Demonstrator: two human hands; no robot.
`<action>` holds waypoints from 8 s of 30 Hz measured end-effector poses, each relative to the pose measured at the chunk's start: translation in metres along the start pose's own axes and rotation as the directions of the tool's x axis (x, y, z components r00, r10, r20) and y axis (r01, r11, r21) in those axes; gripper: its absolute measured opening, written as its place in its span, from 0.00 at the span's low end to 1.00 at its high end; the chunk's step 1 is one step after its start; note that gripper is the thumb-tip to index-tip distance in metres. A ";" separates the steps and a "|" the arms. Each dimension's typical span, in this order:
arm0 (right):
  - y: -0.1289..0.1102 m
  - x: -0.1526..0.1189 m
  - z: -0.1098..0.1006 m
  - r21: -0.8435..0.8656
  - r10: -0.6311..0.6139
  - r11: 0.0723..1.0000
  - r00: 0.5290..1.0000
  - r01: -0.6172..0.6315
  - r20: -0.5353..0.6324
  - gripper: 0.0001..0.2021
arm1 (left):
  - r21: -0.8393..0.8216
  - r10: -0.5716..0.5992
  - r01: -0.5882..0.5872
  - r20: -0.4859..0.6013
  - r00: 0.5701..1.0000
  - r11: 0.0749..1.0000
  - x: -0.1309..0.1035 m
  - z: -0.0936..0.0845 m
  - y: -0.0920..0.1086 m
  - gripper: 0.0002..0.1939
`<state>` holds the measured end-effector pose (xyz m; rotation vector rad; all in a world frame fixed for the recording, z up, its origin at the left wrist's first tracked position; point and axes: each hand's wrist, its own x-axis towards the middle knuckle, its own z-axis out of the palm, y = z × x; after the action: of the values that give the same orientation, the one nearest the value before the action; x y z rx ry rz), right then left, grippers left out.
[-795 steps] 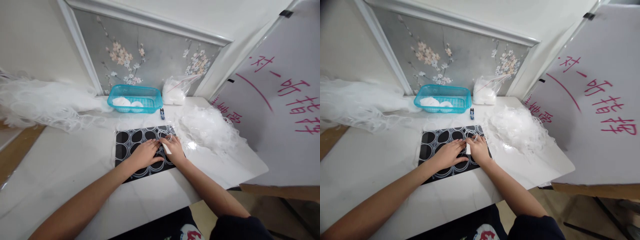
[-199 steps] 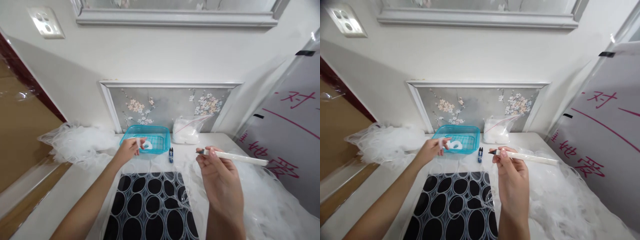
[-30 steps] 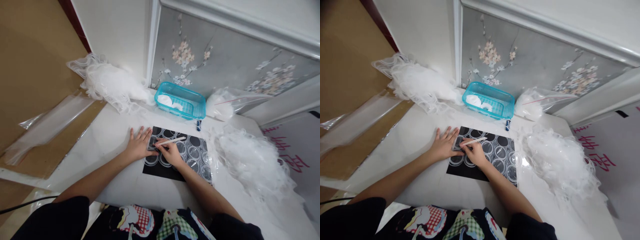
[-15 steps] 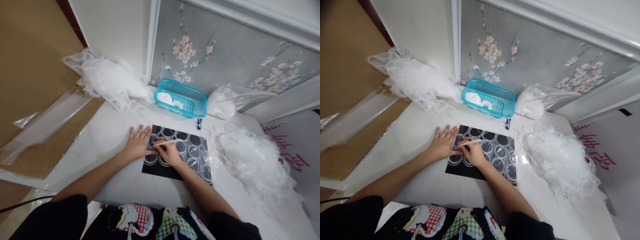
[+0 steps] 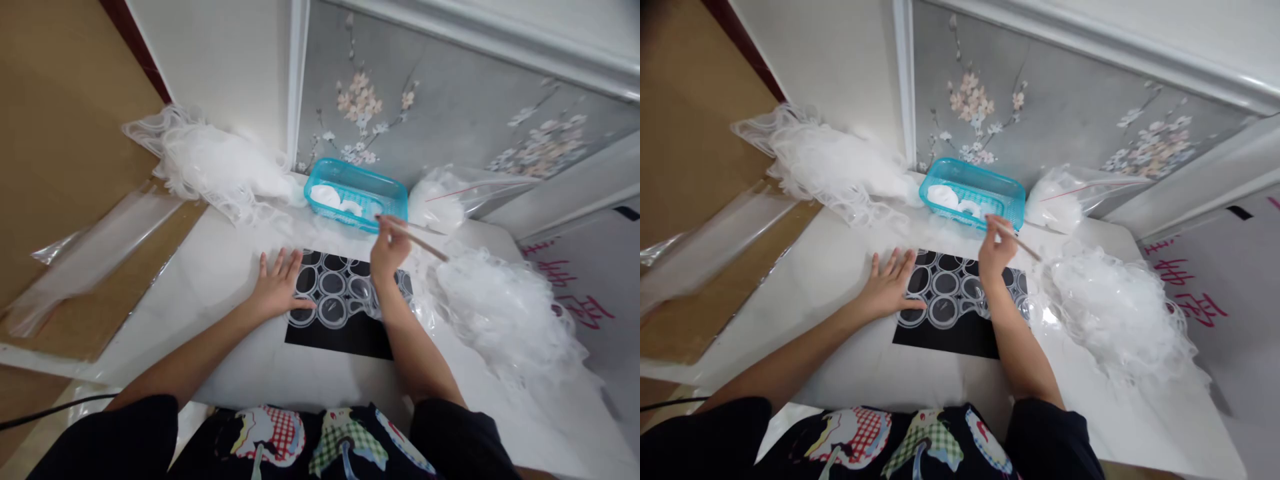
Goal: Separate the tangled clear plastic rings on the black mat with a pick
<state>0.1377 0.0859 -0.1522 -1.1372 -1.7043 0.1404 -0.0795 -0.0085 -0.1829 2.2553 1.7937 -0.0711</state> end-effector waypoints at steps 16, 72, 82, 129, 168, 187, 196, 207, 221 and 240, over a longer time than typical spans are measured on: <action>-0.011 -0.090 -0.029 0.207 0.165 0.932 0.857 -0.297 0.487 0.09 | 0.037 0.145 -0.143 -0.058 0.988 0.989 0.008 -0.003 0.031 0.46; 0.005 -0.104 -0.072 0.063 0.312 0.934 0.888 -0.352 0.337 0.12 | -0.014 0.284 -0.285 -0.033 0.958 0.959 0.029 -0.012 0.083 0.43; 0.015 -0.102 -0.072 0.001 0.330 0.934 0.863 -0.358 0.384 0.10 | 0.004 0.270 -0.270 -0.023 0.962 0.963 0.033 0.004 0.087 0.42; 0.042 -0.099 -0.125 -0.428 0.091 0.903 0.959 0.034 0.268 0.13 | 0.044 0.283 -0.294 0.177 0.943 0.955 0.054 -0.008 0.142 0.44; 0.069 -0.102 -0.168 -0.530 0.164 0.848 0.939 0.023 0.303 0.15 | 0.036 0.394 -0.400 0.102 0.913 0.916 0.068 0.008 0.194 0.41; 0.041 -0.112 -0.165 0.031 0.544 0.839 0.839 -0.543 -0.020 0.12 | 0.070 0.418 -0.428 0.122 0.900 0.901 0.068 0.002 0.195 0.41; 0.046 -0.124 -0.147 0.022 0.642 0.766 0.766 -0.643 0.049 0.13 | 0.089 0.418 -0.425 0.090 0.904 0.901 0.069 0.006 0.193 0.43; 0.046 -0.127 -0.145 -0.020 0.633 0.774 0.774 -0.633 0.028 0.14 | 0.095 0.415 -0.421 0.072 0.907 0.902 0.066 0.006 0.191 0.41; 0.046 -0.126 -0.144 -0.036 0.615 0.789 0.788 -0.613 0.037 0.14 | 0.100 0.413 -0.413 0.025 0.910 0.905 0.065 0.015 0.187 0.41; 0.046 -0.127 -0.143 0.005 0.632 0.774 0.773 -0.634 0.054 0.16 | 0.102 0.406 -0.409 0.047 0.912 0.907 0.065 0.017 0.185 0.42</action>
<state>0.2807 -0.0408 -0.1993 -1.6706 -1.2860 0.6142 0.1167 0.0117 -0.1809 2.6454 1.2959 -0.1198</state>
